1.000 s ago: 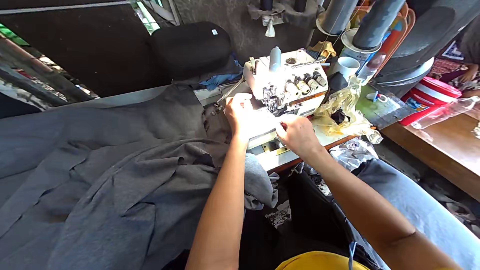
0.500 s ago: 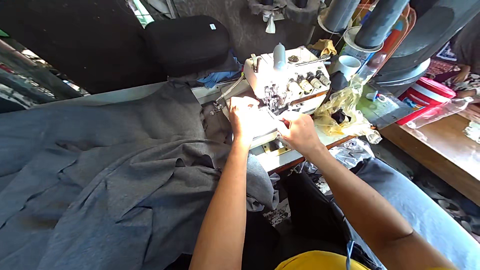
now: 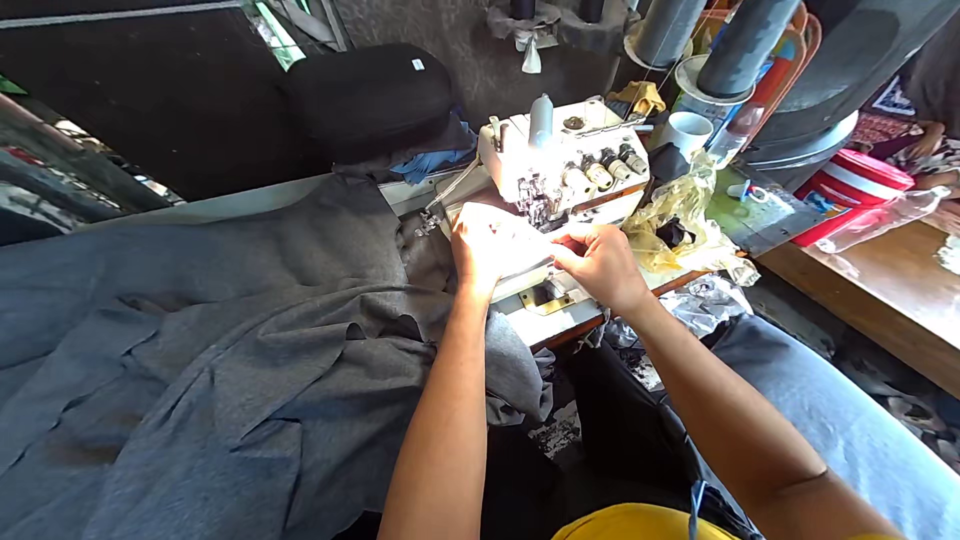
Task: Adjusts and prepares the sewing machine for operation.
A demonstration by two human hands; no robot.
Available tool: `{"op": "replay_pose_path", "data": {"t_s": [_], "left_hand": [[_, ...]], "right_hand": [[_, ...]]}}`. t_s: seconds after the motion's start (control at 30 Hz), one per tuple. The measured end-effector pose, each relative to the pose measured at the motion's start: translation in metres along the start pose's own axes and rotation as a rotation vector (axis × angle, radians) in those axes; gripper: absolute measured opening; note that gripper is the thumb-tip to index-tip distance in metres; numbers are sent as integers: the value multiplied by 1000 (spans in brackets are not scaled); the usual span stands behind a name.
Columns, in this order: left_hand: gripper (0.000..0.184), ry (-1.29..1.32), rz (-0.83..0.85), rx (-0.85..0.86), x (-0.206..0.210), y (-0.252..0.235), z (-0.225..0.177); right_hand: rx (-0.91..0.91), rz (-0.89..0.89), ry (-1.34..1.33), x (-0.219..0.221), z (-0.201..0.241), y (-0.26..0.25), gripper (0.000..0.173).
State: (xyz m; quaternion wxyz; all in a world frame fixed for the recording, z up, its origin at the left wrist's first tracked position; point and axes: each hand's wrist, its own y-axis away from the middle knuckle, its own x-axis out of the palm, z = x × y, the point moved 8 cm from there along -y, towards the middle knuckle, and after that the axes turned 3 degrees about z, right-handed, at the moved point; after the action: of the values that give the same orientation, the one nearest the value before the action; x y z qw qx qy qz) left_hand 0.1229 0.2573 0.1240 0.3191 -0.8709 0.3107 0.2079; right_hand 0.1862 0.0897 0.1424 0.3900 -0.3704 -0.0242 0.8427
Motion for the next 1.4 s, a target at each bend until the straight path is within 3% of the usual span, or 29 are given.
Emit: {"op": "replay_pose_path", "data": {"t_s": [0.2, 0.37, 0.43, 0.5, 0.53, 0.63, 0.7, 0.9, 1.07, 1.2, 1.4], "left_hand": [[13, 69, -230, -48, -16, 5, 12], [17, 57, -229, -75, -25, 9, 15], [21, 86, -202, -77, -25, 12, 17], [23, 121, -248, -60, -25, 15, 25], [24, 156, -308, -37, -27, 17, 29], [28, 246, -521, 139, -38, 39, 22], [39, 130, -533, 159, -35, 69, 10], [102, -241, -457, -12, 27, 121, 11], [130, -184, -451, -124, 48, 102, 3], [125, -212, -603, -209, 52, 95, 0], [114, -350, -715, -173, 54, 92, -7]], "right_hand": [[70, 15, -61, -22, -35, 19, 15], [30, 450, -398, -32, -88, 64, 22], [18, 346, -270, -42, -109, 80, 22], [-34, 129, 140, -54, -123, 94, 23], [-49, 63, 219, -57, -128, 100, 23], [8, -21, 59, -68, -139, 115, 23], [38, -37, -10, -68, -147, 119, 23], [80, 72, -8, -43, -178, 125, 22], [57, 71, -86, -36, -190, 134, 22], [63, 61, -114, -34, -202, 145, 22], [92, 53, -104, -41, -219, 157, 22]]}}
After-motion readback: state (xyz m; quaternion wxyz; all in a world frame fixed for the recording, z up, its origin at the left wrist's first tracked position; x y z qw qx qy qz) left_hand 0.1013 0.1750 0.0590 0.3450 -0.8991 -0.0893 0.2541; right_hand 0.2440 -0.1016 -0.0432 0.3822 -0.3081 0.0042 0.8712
